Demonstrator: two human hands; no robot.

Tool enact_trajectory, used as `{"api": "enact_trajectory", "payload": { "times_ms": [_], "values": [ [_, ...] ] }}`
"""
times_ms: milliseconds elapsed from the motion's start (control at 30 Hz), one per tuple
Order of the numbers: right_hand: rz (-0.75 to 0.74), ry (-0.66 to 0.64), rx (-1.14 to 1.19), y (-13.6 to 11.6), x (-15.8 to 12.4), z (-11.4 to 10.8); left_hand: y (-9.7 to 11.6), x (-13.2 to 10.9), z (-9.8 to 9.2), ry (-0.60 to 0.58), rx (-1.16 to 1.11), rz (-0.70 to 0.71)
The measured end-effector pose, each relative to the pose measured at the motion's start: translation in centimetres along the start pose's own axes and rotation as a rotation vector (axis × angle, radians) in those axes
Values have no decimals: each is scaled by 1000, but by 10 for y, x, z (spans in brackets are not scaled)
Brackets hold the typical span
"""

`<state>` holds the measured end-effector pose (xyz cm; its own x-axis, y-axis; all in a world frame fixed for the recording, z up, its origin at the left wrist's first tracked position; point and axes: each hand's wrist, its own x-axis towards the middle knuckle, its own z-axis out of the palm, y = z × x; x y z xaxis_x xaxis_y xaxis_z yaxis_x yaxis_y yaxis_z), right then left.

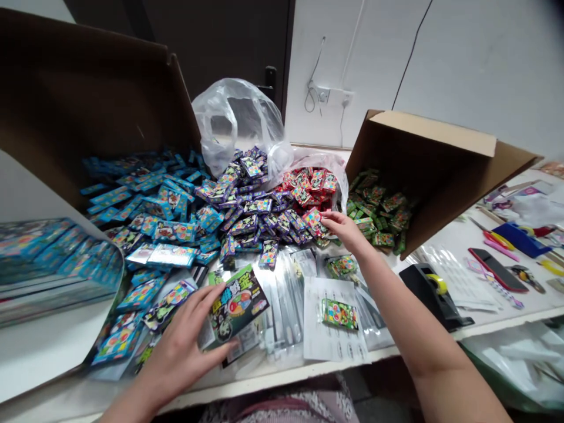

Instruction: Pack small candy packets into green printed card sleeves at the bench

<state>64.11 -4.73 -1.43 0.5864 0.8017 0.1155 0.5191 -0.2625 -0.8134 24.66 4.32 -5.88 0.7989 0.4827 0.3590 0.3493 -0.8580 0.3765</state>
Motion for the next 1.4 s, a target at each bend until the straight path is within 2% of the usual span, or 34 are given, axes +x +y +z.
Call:
{"api": "enact_trajectory", "payload": {
  "times_ms": [200, 300, 367, 467, 600, 667, 767, 833, 867, 1033, 1200, 1400],
  "values": [
    [-138, -101, -259, -22, -49, 43, 9, 0, -4, -16, -30, -1],
    [-175, -270, -259, -26, -60, 56, 10, -2, -3, -37, -44, -4],
    [-190, -336, -208, -23, -59, 54, 7, -5, -4, -48, -47, -9],
    [-276, -338, -243, -12, -50, 43, 4, -7, -6, -53, -48, -38],
    [-458, -559, -410, 0, -39, 46, 8, -3, -5, -91, -83, -29],
    [-510, -615, -444, 0, -39, 53, 12, 0, -5, -118, -100, -8],
    [-525, -514, -392, -11, -47, 55, 15, 0, -6, -129, -86, -3],
    [-546, -409, -300, -26, -59, 47, 14, -2, -8, -124, -66, -5],
    [-566, -402, -258, -35, -67, 41, 14, -3, -9, -118, -60, -5],
    [-676, -672, -280, -75, -100, 19, 17, -1, -11, -133, -90, 44],
    [-705, -654, -381, -82, -108, 24, 21, -2, -7, -187, -130, 123],
    [-733, -658, -430, -84, -106, 24, 20, -6, -9, -233, -204, 120]
  ]
}}
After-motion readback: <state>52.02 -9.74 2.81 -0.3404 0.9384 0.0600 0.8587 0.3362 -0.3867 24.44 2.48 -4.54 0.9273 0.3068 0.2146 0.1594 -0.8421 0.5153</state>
